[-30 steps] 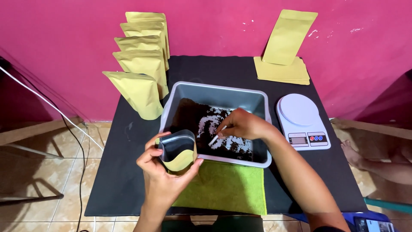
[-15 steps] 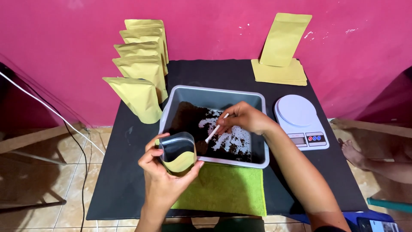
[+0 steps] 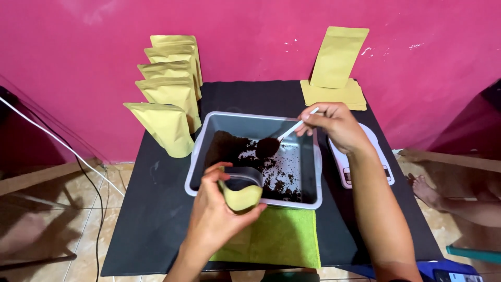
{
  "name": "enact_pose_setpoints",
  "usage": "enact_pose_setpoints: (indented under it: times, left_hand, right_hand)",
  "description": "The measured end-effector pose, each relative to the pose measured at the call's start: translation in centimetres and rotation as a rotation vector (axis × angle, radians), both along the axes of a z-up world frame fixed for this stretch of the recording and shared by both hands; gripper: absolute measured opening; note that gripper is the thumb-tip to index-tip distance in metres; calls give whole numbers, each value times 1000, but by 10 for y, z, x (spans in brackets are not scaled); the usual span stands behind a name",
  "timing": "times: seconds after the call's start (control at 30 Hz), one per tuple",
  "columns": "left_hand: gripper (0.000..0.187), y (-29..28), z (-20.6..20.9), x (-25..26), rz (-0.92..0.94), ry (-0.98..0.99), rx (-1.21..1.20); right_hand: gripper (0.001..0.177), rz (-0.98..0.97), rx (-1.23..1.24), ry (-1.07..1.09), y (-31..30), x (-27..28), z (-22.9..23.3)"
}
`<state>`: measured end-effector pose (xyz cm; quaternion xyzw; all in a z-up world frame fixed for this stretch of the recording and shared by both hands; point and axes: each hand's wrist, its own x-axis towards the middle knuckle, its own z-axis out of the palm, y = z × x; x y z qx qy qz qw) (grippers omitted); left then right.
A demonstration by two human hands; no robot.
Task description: A person is seen filling yellow coffee bags with ground coffee using a small scoop, weighing them on a digital scale, and organizing them on a table.
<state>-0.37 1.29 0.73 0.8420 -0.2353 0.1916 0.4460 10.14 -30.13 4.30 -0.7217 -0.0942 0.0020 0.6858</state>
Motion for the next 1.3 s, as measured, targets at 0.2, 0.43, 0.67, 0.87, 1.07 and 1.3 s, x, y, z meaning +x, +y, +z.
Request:
enact_pose_setpoints:
  times: [0.2,0.43,0.67,0.87,1.07,1.3]
  left_hand:
    - [84,-17,-8,6,20,51,70]
    - [81,-19,-11,8,-19,7,105]
    - [80,-20,-13,9,-36,-17,98]
    - [79,-21,-9,6,-40,-37,84]
    - [66,-23,-2,0,-108,-58,89]
    - [57,-21,-5,0,-138,-65,86]
  right_hand:
    - [13,-94,80,-47,-8,-10,14]
    - [13,-53,90,-51,2,-22,25]
    - [12,38,66,-85,16,-32,29]
    - [11,106,68,-106,22,-33,27]
    - [11,82,55,-128,15,-31,27]
    - [11,109,46,-126,20,-32,27]
